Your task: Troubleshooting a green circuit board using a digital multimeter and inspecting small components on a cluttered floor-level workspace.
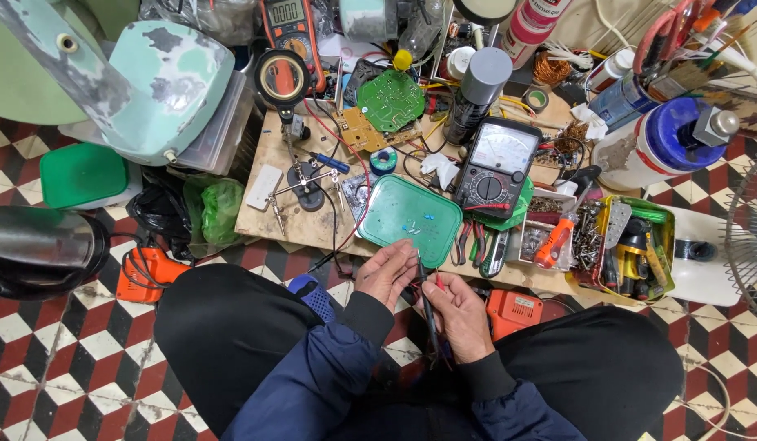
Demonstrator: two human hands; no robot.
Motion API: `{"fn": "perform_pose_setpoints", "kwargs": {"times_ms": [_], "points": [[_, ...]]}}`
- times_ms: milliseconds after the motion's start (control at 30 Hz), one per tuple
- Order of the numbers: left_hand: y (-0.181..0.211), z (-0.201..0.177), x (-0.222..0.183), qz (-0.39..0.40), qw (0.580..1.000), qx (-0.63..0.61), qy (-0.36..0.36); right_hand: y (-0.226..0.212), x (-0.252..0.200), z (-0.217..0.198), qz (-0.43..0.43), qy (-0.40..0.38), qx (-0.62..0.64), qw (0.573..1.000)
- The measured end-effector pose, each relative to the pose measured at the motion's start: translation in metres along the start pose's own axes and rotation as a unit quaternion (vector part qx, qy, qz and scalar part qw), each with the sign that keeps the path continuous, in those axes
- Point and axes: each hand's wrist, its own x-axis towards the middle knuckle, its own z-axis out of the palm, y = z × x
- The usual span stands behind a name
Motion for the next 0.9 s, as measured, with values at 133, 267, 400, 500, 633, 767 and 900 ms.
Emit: {"fn": "perform_pose_setpoints", "kwargs": {"times_ms": [133,267,400,500,633,767,900], "points": [[-0.0023,-0.0025,0.0019,0.006,1.000,-0.006,-0.011,0.0034,0.0026,-0.0013,-0.002,-0.007,-0.001,1.000],[-0.0007,-0.0001,-0.0005,-0.002,1.000,-0.004,-0.003,0.0051,0.0036,-0.0015,-0.008,-0.009,-0.013,1.000],[-0.0029,-0.0034,0.0011,0.001,1.000,-0.010,-0.010,0.0011,0.0011,0.0007,-0.006,-0.007,-0.008,1.000],[-0.0022,-0.0030,0.0007,-0.002,1.000,-0.012,0.000,0.0015,0.0009,0.0003,-0.014,-0.010,-0.014,1.000],[-0.0033,-0.0038,0.0019,0.000,1.000,-0.020,0.001,0.0032,0.0005,0.0000,-0.013,-0.011,-0.022,1.000],[-0.0013,-0.0026,0.0001,-0.001,1.000,-0.012,0.005,0.0067,0.0023,-0.0011,-0.010,-0.017,-0.009,1.000],[-0.0039,-0.0055,0.0021,0.002,1.000,-0.012,0.005,0.0057,0.0022,0.0001,0.000,-0.011,-0.021,1.000]]}}
